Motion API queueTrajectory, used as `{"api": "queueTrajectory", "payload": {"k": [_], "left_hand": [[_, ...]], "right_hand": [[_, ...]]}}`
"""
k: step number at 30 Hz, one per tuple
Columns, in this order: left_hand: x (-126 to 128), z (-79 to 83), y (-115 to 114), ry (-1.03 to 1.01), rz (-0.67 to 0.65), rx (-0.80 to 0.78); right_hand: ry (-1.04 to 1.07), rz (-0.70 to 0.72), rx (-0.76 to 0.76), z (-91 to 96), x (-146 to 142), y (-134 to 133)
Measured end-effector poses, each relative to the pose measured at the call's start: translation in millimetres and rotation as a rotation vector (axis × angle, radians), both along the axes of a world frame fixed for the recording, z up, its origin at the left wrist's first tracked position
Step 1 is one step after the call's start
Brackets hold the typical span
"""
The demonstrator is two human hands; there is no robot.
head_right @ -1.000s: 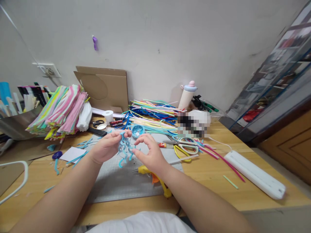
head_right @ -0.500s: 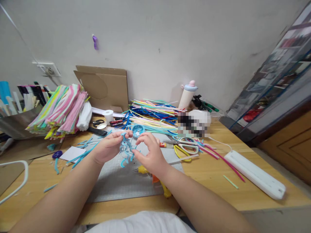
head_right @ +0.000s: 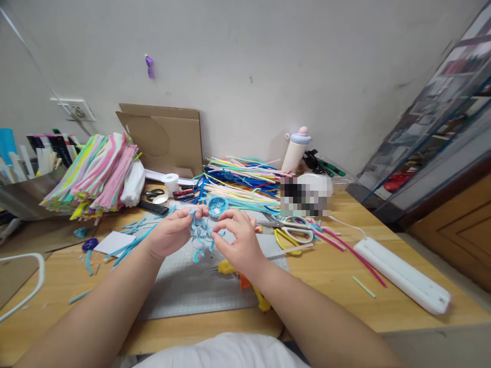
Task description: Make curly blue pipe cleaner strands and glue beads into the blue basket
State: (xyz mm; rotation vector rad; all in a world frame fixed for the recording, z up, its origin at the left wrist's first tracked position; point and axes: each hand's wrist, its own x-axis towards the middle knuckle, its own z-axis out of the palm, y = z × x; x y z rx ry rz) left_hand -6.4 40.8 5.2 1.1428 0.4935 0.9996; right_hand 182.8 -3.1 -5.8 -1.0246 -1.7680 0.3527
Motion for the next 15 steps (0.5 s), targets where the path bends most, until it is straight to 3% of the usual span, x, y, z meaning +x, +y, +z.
{"api": "queueTrajectory", "payload": {"k": [15], "left_hand": [[-1.7,6.8,-0.3,0.102,0.044,-0.002]], "right_hand": [[0.03,0.053,-0.039,1.0,2.4,2.2]]}}
